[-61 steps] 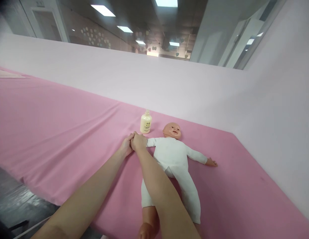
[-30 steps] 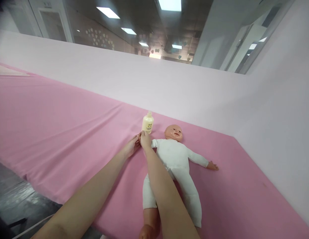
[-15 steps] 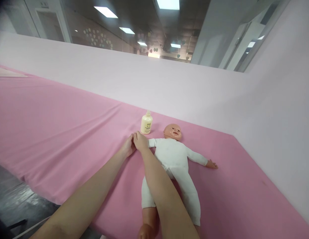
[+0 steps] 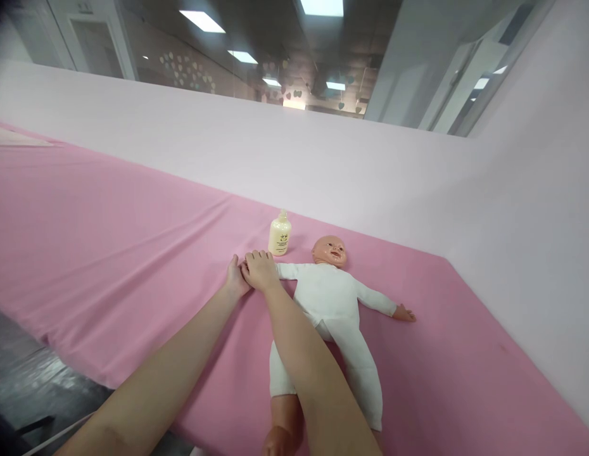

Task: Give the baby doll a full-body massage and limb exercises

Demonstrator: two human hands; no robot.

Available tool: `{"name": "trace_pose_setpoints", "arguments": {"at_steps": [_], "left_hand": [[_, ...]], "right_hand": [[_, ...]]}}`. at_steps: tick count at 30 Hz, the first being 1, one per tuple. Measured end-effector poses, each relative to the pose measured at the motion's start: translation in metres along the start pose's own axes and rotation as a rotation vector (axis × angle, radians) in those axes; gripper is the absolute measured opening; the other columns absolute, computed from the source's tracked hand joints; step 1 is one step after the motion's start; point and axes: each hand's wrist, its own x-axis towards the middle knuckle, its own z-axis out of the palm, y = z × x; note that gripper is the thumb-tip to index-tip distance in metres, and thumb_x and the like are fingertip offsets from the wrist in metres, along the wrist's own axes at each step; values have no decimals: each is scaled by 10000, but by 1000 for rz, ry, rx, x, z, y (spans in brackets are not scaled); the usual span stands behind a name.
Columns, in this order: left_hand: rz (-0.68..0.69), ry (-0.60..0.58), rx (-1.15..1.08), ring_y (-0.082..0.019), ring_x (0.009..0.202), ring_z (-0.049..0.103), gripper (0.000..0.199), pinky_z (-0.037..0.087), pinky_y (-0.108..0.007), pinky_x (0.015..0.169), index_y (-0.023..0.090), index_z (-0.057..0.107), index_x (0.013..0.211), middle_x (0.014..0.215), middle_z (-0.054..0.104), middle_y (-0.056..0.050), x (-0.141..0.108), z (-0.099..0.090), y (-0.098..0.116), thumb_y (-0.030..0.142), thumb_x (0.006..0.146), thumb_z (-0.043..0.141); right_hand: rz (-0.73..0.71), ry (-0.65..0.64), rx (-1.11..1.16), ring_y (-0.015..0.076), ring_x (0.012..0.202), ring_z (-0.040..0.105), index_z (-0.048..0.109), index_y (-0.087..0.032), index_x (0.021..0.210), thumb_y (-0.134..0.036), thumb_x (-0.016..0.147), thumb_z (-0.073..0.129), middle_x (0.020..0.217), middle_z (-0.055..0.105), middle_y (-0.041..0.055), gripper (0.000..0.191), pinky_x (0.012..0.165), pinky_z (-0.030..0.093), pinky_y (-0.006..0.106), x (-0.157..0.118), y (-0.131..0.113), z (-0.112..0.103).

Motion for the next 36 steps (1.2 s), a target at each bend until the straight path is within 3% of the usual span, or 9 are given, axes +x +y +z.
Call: {"name": "trace_pose_setpoints", "arguments": {"at_steps": [5,9,18,25,30,33,36], "left_hand": [[9,-17,100,-232,910,701,390,553,-363,877,171,649,891,886,707,-79,-10,7,-2,465,1018,426],[35,-24,126,-215,915,691,314,520,-359,932,185,640,840,829,703,-65,-13,9,-4,365,1020,456],[24,-16,130,-229,996,693,303,514,-376,976,200,649,902,909,711,-72,-11,8,-6,405,1014,457],[-6,-116,85,-292,1115,681,472,514,-412,1042,166,671,998,961,730,-114,-7,4,-4,541,1011,385],[-4,-334,47,-300,1292,586,691,395,-441,1173,135,659,1186,1220,695,-159,-1,-4,-2,643,1006,226],[7,-386,39,-292,1352,536,667,350,-451,1204,179,641,1231,1267,675,-140,3,-8,-4,671,985,264],[42,-382,34,-299,1336,547,628,402,-452,1163,191,649,1205,1246,674,-150,5,-10,-8,676,966,329]], "right_hand": [[12,-40,-73,255,996,550,614,-179,1083,-302,1046,395,1098,655,107,254,835,405,380,1,0,4],[33,-61,-100,256,1009,557,605,-171,1138,-281,1052,385,1123,653,119,260,833,426,385,2,-2,4],[81,-36,-116,259,976,573,588,-156,1098,-260,1039,404,1080,658,120,220,811,443,389,2,-4,1],[60,68,41,224,926,584,578,-199,980,-298,1027,443,1019,669,77,174,821,419,348,-3,-5,-6],[-51,76,122,209,913,582,569,-202,923,-243,1012,432,972,673,61,169,810,397,331,-6,-10,-11],[-112,55,174,205,912,576,565,-204,927,-290,1015,450,984,667,56,168,789,394,325,-7,-14,-15],[-98,36,194,210,926,570,559,-209,966,-357,1020,465,1007,658,52,183,792,398,324,-9,-17,-19]]}}
